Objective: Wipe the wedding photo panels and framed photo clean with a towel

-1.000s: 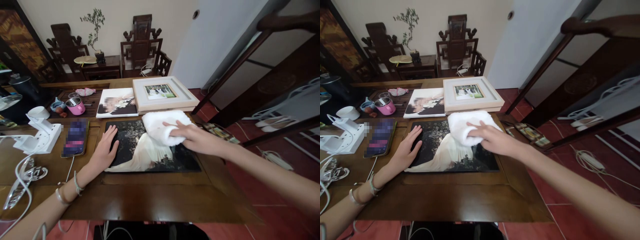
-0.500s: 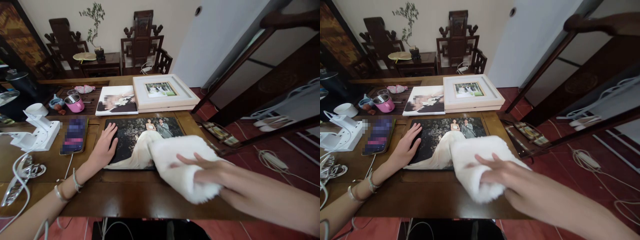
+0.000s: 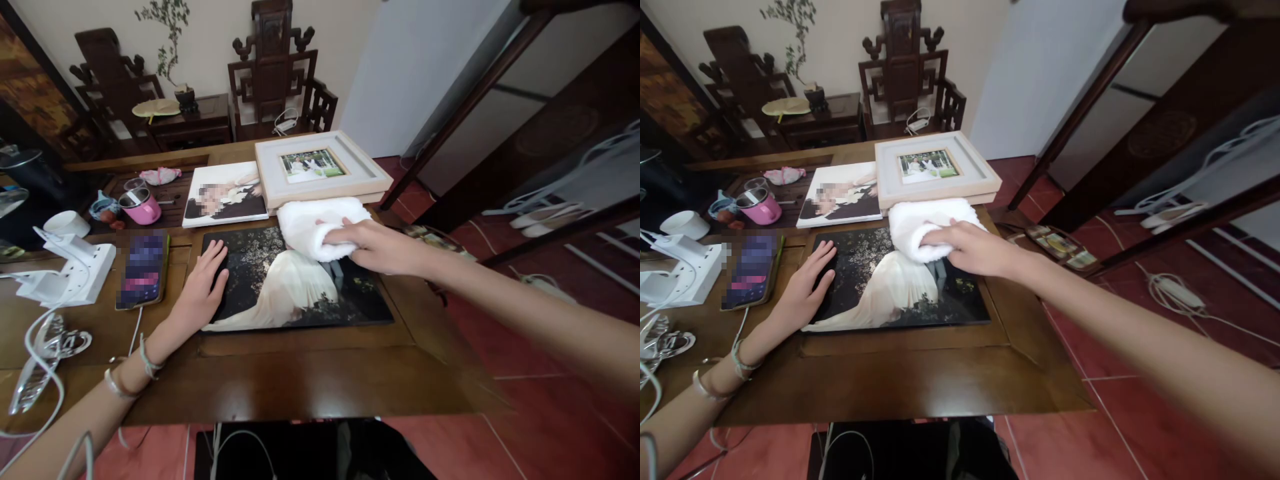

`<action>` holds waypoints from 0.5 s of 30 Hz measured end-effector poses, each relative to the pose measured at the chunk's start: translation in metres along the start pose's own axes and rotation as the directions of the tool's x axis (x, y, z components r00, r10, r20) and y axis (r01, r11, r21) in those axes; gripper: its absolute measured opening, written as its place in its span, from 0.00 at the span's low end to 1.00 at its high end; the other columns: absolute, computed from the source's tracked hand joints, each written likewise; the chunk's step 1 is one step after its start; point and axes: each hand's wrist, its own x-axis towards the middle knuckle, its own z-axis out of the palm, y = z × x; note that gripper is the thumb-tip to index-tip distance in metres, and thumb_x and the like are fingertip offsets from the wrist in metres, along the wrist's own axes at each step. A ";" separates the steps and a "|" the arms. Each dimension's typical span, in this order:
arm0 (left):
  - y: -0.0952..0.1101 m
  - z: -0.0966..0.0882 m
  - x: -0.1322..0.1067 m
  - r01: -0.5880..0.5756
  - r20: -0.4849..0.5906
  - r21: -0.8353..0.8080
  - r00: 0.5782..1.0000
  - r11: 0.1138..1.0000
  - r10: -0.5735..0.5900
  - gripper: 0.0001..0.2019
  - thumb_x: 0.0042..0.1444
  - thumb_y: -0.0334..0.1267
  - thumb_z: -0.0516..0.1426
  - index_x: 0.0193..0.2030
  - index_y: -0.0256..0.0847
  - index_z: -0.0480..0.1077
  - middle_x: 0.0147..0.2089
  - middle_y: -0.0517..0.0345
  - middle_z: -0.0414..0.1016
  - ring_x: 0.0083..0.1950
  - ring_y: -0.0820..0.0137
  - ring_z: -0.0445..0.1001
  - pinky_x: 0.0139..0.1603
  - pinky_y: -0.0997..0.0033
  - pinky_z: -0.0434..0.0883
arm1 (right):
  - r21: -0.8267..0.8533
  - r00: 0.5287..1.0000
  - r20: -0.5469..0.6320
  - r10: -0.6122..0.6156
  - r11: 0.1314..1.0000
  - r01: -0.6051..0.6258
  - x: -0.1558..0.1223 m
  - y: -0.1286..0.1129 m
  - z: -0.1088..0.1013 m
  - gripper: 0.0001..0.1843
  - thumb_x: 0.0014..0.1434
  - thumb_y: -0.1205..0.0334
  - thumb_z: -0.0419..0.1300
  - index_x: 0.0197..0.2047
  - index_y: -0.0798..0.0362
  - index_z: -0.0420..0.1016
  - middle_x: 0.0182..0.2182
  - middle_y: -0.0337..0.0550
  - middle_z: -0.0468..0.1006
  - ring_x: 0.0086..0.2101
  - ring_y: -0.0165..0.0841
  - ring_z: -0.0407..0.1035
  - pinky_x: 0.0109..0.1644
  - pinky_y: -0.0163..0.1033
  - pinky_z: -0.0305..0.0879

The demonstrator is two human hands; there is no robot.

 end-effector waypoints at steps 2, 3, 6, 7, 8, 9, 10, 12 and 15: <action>0.001 0.000 0.000 0.005 -0.007 -0.001 1.000 1.000 -0.005 0.24 0.66 0.41 0.45 0.65 0.33 0.60 0.70 0.43 0.55 0.73 0.60 0.49 0.70 0.49 0.49 | 0.016 1.000 -0.024 0.004 1.000 -0.004 -0.013 -0.006 0.005 0.28 0.40 0.74 0.47 0.44 0.50 0.75 0.42 0.41 0.80 0.58 0.43 0.64 0.68 0.58 0.44; 0.001 0.000 0.000 0.007 -0.009 -0.001 1.000 1.000 -0.007 0.24 0.66 0.41 0.45 0.65 0.33 0.60 0.70 0.43 0.55 0.73 0.60 0.49 0.70 0.49 0.49 | 0.026 1.000 -0.019 0.006 1.000 -0.006 -0.024 -0.013 0.008 0.28 0.41 0.74 0.48 0.44 0.50 0.76 0.46 0.42 0.79 0.60 0.43 0.61 0.68 0.57 0.44; 0.000 0.002 0.000 0.004 -0.016 0.000 1.000 1.000 -0.004 0.24 0.66 0.42 0.45 0.65 0.34 0.60 0.70 0.44 0.55 0.73 0.60 0.49 0.70 0.49 0.49 | 0.037 0.995 0.097 0.032 0.999 -0.036 -0.063 -0.042 0.012 0.28 0.44 0.77 0.48 0.45 0.47 0.76 0.55 0.38 0.74 0.62 0.40 0.59 0.68 0.53 0.45; -0.001 0.002 0.001 0.001 -0.019 0.003 1.000 1.000 -0.001 0.24 0.66 0.42 0.45 0.65 0.34 0.60 0.70 0.44 0.56 0.73 0.60 0.49 0.70 0.49 0.50 | 0.039 0.987 0.153 0.042 0.998 -0.048 -0.074 -0.053 0.011 0.29 0.45 0.77 0.48 0.45 0.45 0.76 0.57 0.36 0.73 0.62 0.40 0.57 0.68 0.52 0.47; -0.001 0.003 0.001 -0.002 -0.023 0.005 1.000 1.000 0.002 0.24 0.66 0.42 0.45 0.65 0.34 0.60 0.70 0.43 0.56 0.73 0.60 0.49 0.70 0.49 0.50 | 0.039 0.979 0.199 0.049 0.998 -0.058 -0.083 -0.063 0.009 0.29 0.46 0.77 0.48 0.46 0.44 0.76 0.58 0.35 0.72 0.63 0.40 0.55 0.67 0.51 0.50; -0.002 0.003 0.001 -0.004 -0.027 0.007 1.000 1.000 0.005 0.24 0.66 0.42 0.46 0.65 0.34 0.60 0.70 0.43 0.56 0.73 0.60 0.49 0.70 0.49 0.50 | 0.039 0.970 0.238 0.055 0.997 -0.066 -0.089 -0.072 0.006 0.30 0.46 0.78 0.48 0.46 0.42 0.76 0.58 0.33 0.72 0.64 0.40 0.54 0.66 0.51 0.53; -0.002 0.003 0.001 -0.006 -0.029 0.009 1.000 1.000 0.007 0.24 0.66 0.42 0.46 0.65 0.34 0.60 0.70 0.43 0.56 0.73 0.59 0.49 0.70 0.49 0.50 | 0.038 0.962 0.267 0.060 0.997 -0.073 -0.092 -0.079 0.003 0.30 0.46 0.78 0.48 0.46 0.41 0.76 0.57 0.33 0.73 0.63 0.41 0.54 0.65 0.50 0.56; -0.002 0.003 0.001 -0.013 -0.030 0.007 0.999 1.000 0.013 0.23 0.66 0.42 0.46 0.65 0.35 0.60 0.70 0.43 0.56 0.72 0.59 0.49 0.70 0.48 0.50 | 0.028 0.951 0.299 0.075 0.996 -0.087 -0.089 -0.083 -0.005 0.30 0.45 0.77 0.48 0.44 0.40 0.77 0.53 0.34 0.76 0.60 0.43 0.62 0.59 0.48 0.64; -0.002 0.002 0.002 -0.024 -0.018 0.001 1.000 1.000 0.024 0.23 0.66 0.42 0.45 0.65 0.36 0.59 0.70 0.44 0.56 0.73 0.59 0.49 0.70 0.47 0.50 | -0.004 0.962 0.257 0.089 0.996 -0.091 -0.065 -0.069 -0.012 0.30 0.43 0.76 0.48 0.44 0.42 0.77 0.42 0.37 0.81 0.48 0.42 0.74 0.49 0.44 0.71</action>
